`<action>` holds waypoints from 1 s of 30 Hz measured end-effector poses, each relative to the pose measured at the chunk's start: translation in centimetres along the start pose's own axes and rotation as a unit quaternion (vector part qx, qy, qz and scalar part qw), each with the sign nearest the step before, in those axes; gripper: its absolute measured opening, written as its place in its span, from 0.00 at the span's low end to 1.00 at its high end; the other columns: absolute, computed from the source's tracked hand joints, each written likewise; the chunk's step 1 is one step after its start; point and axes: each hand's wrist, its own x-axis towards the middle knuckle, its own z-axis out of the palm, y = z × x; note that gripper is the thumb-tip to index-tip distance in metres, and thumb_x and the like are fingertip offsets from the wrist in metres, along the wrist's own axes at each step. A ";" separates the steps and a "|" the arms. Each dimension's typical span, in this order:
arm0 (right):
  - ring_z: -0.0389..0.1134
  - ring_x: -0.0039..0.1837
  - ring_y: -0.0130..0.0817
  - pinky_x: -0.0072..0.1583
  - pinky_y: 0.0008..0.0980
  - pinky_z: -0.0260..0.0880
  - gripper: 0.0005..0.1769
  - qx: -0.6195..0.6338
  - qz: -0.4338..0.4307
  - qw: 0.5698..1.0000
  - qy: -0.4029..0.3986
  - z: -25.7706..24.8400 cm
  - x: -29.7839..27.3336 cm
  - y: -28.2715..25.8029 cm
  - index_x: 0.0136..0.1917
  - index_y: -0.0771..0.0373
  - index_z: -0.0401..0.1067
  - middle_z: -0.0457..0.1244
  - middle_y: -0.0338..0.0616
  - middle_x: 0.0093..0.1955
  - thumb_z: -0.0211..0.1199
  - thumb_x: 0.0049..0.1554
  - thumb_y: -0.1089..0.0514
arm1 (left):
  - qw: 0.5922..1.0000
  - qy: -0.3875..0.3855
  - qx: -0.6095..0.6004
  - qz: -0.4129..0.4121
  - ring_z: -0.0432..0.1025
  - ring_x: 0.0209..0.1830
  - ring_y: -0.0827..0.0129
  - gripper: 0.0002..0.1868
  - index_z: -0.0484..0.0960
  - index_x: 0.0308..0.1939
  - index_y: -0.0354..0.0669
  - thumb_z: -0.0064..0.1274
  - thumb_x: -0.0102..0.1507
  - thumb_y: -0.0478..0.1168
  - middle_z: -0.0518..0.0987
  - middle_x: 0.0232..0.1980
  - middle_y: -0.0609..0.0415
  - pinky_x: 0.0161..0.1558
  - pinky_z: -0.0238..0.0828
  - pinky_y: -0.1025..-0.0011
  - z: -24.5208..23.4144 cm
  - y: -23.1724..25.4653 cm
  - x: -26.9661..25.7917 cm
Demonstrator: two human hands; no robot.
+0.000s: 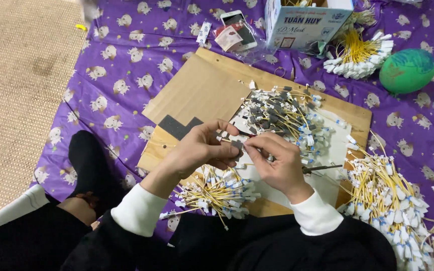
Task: Assembling small electronic components by inserting wires into plastic tubes while sitting on the floor.
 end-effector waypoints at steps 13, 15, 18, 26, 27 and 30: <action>0.64 0.31 0.33 0.38 0.29 0.67 0.05 0.032 -0.014 0.999 0.024 -0.2 0.1 -1.1 0.39 0.65 0.75 0.65 0.44 0.32 0.63 0.49 0.71 | 0.997 0.077 0.016 0.024 0.77 0.31 0.59 0.25 0.74 0.47 0.31 0.63 0.48 0.35 0.76 0.32 0.41 0.31 0.78 0.69 0.0 -1.7 0.8; 0.64 0.32 0.32 0.41 0.29 0.66 0.06 -0.018 -0.051 0.998 0.026 -0.4 0.2 -1.3 0.39 0.63 0.76 0.66 0.41 0.33 0.64 0.49 0.70 | 0.995 0.083 -0.060 -0.021 0.78 0.31 0.58 0.17 0.73 0.49 0.29 0.48 0.57 0.33 0.76 0.31 0.40 0.33 0.78 0.70 0.1 -1.4 0.5; 0.67 0.35 0.34 0.47 0.30 0.65 0.06 -0.068 -0.088 0.994 0.022 -0.5 -0.2 -0.7 0.39 0.60 0.76 0.66 0.39 0.34 0.64 0.49 0.69 | 0.986 0.098 -0.121 -0.052 0.78 0.31 0.60 0.20 0.74 0.48 0.29 0.44 0.62 0.44 0.76 0.31 0.42 0.31 0.78 0.72 0.7 0.2 0.1; 0.65 0.33 0.34 0.48 0.30 0.59 0.03 -0.061 -0.088 0.994 -0.008 -0.7 -0.2 -0.3 0.38 0.59 0.74 0.65 0.37 0.33 0.63 0.52 0.65 | 0.995 0.082 -0.051 -0.024 0.78 0.34 0.53 0.28 0.74 0.54 0.33 0.44 0.60 0.53 0.75 0.33 0.38 0.36 0.77 0.65 0.9 1.5 -0.3; 0.65 0.33 0.35 0.48 0.30 0.59 0.03 -0.058 -0.076 0.995 -0.013 -0.8 -0.2 -0.4 0.38 0.59 0.74 0.65 0.36 0.33 0.62 0.52 0.64 | 0.997 0.074 -0.035 -0.015 0.78 0.35 0.54 0.27 0.75 0.54 0.34 0.44 0.60 0.53 0.74 0.33 0.40 0.37 0.77 0.64 1.0 1.6 -0.4; 0.64 0.32 0.34 0.48 0.30 0.57 0.03 -0.040 -0.039 0.998 -0.017 -0.8 -0.2 -0.5 0.37 0.59 0.73 0.64 0.36 0.31 0.62 0.53 0.64 | 0.998 0.051 0.023 0.017 0.78 0.39 0.54 0.27 0.74 0.56 0.35 0.45 0.60 0.52 0.77 0.37 0.37 0.40 0.76 0.62 0.9 1.1 -0.4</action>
